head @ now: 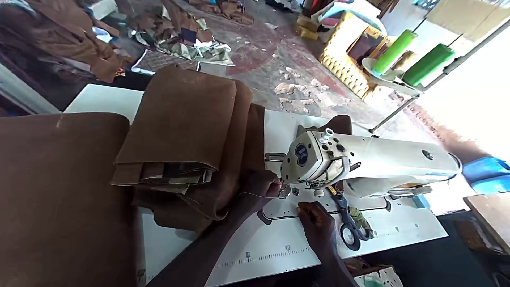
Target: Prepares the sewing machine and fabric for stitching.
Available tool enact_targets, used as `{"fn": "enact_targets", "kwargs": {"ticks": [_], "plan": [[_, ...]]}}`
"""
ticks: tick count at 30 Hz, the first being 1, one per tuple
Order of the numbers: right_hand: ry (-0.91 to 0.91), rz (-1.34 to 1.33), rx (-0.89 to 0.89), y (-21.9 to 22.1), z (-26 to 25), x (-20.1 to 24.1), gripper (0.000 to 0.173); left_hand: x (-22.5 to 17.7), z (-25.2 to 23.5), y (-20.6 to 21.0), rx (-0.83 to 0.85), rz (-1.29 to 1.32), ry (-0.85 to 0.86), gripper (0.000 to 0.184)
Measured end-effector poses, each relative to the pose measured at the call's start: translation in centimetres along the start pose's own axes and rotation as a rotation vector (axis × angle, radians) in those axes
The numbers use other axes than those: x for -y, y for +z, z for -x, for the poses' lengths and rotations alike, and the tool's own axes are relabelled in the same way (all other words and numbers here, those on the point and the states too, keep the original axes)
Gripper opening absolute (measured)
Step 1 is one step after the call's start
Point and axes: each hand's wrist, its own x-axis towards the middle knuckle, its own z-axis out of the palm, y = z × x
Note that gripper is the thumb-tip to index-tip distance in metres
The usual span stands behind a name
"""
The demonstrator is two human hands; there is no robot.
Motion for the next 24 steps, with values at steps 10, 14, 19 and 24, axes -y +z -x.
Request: {"fn": "enact_targets", "kwargs": {"ticks": [10,14,19,24], "plan": [[0.086,0.1,0.03,3.5,-4.9,1.2,0.018,5.7,-1.4,4.0,-0.185,0.022,0.186,0.01],[0.038,0.098,0.03,3.4,-5.0,1.1,0.016,5.9,-1.5,4.2,-0.203,0.017,0.202,0.01],[0.012,0.012,0.069,3.5,-5.8,0.7,0.013,5.9,-1.6,4.4,-0.225,0.011,0.225,0.01],[0.027,0.007,0.083,3.6,-6.0,0.6,0.015,5.9,-1.6,4.4,-0.243,0.009,0.231,0.01]]}}
